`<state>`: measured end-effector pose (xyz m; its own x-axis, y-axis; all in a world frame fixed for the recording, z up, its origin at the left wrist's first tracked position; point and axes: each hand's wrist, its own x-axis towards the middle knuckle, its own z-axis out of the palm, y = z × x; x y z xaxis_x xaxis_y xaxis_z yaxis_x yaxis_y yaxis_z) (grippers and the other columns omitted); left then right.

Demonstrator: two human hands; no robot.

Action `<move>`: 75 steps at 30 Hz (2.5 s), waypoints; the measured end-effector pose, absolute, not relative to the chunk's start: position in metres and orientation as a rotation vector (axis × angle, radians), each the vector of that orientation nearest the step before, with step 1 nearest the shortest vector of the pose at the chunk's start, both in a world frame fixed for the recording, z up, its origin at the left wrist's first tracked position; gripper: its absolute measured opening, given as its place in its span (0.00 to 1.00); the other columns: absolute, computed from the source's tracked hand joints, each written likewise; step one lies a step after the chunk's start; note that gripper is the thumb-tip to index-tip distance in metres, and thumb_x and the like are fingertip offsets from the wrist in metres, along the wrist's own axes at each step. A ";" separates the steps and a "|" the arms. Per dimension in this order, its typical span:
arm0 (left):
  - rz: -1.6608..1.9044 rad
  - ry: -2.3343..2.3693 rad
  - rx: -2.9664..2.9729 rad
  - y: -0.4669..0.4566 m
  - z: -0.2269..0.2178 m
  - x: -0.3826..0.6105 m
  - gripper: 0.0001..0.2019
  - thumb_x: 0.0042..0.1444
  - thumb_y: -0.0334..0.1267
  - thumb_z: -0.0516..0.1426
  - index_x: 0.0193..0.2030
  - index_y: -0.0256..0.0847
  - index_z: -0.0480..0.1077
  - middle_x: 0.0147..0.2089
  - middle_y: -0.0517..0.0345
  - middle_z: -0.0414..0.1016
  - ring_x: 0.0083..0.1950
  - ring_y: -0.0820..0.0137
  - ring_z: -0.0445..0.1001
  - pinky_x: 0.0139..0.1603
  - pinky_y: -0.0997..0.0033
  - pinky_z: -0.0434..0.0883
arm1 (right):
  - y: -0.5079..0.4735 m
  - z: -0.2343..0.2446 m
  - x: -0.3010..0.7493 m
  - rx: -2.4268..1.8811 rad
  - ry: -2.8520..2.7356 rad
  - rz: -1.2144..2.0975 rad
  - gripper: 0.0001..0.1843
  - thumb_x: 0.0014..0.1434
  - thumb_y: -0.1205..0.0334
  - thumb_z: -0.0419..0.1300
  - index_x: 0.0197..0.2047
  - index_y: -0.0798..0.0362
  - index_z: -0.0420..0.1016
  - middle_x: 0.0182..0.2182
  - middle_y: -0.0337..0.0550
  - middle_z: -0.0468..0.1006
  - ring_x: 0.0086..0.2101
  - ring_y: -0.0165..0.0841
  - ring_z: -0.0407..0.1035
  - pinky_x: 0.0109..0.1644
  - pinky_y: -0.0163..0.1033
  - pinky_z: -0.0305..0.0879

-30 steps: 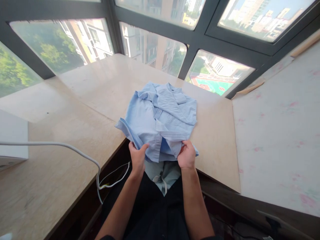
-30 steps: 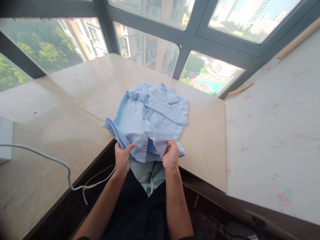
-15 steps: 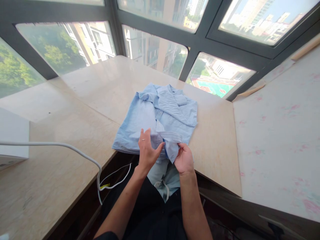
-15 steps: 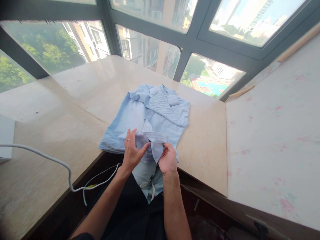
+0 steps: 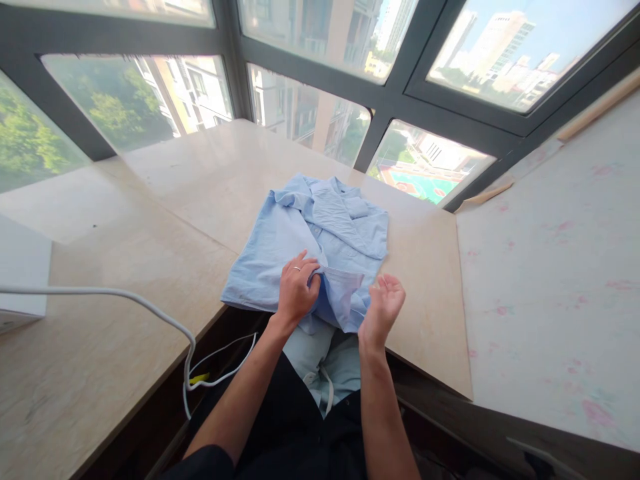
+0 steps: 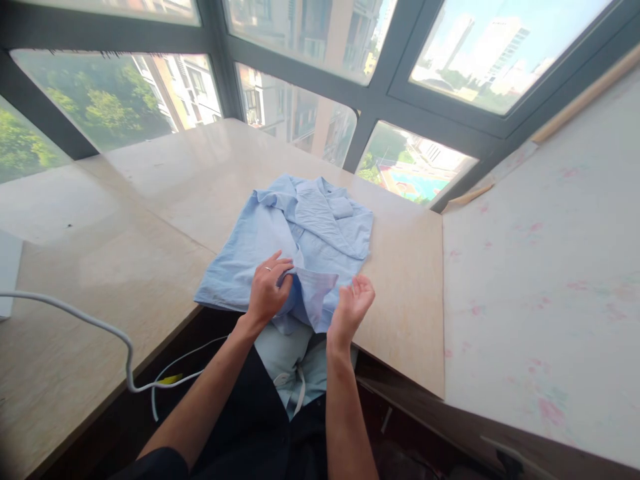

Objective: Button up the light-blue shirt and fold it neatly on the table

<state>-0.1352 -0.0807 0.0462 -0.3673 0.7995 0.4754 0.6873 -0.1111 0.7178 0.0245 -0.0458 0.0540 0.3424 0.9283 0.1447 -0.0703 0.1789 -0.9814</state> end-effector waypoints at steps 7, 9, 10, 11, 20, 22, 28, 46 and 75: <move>1.586 1.904 1.686 -0.078 0.047 -0.124 0.11 0.59 0.31 0.54 0.45 0.43 0.77 0.49 0.51 0.80 0.63 0.59 0.70 0.63 0.52 0.65 | -0.056 0.090 0.010 -0.893 -2.017 0.600 0.18 0.60 0.65 0.58 0.54 0.48 0.75 0.59 0.50 0.70 0.61 0.43 0.61 0.66 0.55 0.56; 1.607 1.858 1.649 -0.079 0.045 -0.124 0.11 0.60 0.32 0.54 0.44 0.44 0.77 0.49 0.52 0.80 0.61 0.59 0.71 0.62 0.53 0.65 | -0.052 0.085 0.006 -0.906 -2.086 0.653 0.19 0.60 0.64 0.59 0.55 0.48 0.75 0.56 0.50 0.74 0.57 0.42 0.65 0.64 0.53 0.60; 1.621 1.841 1.621 -0.081 0.043 -0.124 0.11 0.60 0.33 0.54 0.44 0.45 0.77 0.48 0.52 0.80 0.60 0.60 0.72 0.62 0.54 0.66 | -0.049 0.080 0.006 -0.914 -2.092 0.687 0.19 0.61 0.64 0.58 0.55 0.47 0.75 0.54 0.49 0.76 0.55 0.42 0.68 0.62 0.52 0.62; 1.634 1.827 1.591 -0.082 0.041 -0.125 0.11 0.61 0.34 0.54 0.44 0.45 0.78 0.48 0.52 0.80 0.58 0.61 0.74 0.61 0.54 0.67 | -0.046 0.075 0.006 -0.914 -2.090 0.727 0.19 0.61 0.65 0.57 0.55 0.46 0.76 0.51 0.48 0.77 0.53 0.41 0.70 0.60 0.51 0.64; 1.718 1.716 1.208 -0.096 0.016 -0.124 0.09 0.59 0.38 0.56 0.42 0.46 0.79 0.45 0.53 0.81 0.49 0.62 0.77 0.57 0.60 0.69 | -0.039 0.036 0.006 -0.942 -2.088 0.836 0.15 0.60 0.61 0.61 0.51 0.44 0.80 0.49 0.46 0.80 0.51 0.41 0.73 0.58 0.50 0.67; 1.726 1.723 1.105 -0.095 0.011 -0.122 0.08 0.58 0.38 0.57 0.41 0.46 0.79 0.43 0.54 0.81 0.47 0.62 0.77 0.56 0.60 0.69 | -0.036 0.030 0.003 -0.943 -2.110 0.811 0.15 0.60 0.61 0.61 0.50 0.44 0.80 0.49 0.46 0.81 0.51 0.41 0.73 0.58 0.50 0.67; 1.655 1.868 1.137 -0.093 -0.006 -0.124 0.09 0.59 0.37 0.56 0.41 0.46 0.78 0.43 0.54 0.81 0.47 0.62 0.76 0.55 0.61 0.69 | -0.020 0.008 -0.007 -0.914 -2.181 0.790 0.13 0.60 0.63 0.59 0.46 0.47 0.82 0.44 0.47 0.83 0.46 0.41 0.75 0.54 0.49 0.68; 1.435 2.084 1.387 -0.087 -0.006 -0.122 0.07 0.57 0.39 0.59 0.41 0.43 0.76 0.41 0.51 0.80 0.46 0.60 0.75 0.52 0.61 0.68 | -0.010 -0.008 -0.002 -0.914 -2.093 0.879 0.11 0.61 0.61 0.57 0.41 0.47 0.81 0.39 0.43 0.83 0.41 0.38 0.74 0.51 0.44 0.66; 1.103 2.088 1.550 -0.078 0.002 -0.139 0.07 0.55 0.37 0.62 0.39 0.44 0.81 0.37 0.55 0.78 0.44 0.63 0.72 0.49 0.63 0.66 | -0.017 -0.005 0.005 -0.925 -2.146 0.741 0.11 0.66 0.61 0.54 0.44 0.50 0.78 0.40 0.46 0.81 0.42 0.40 0.74 0.50 0.46 0.67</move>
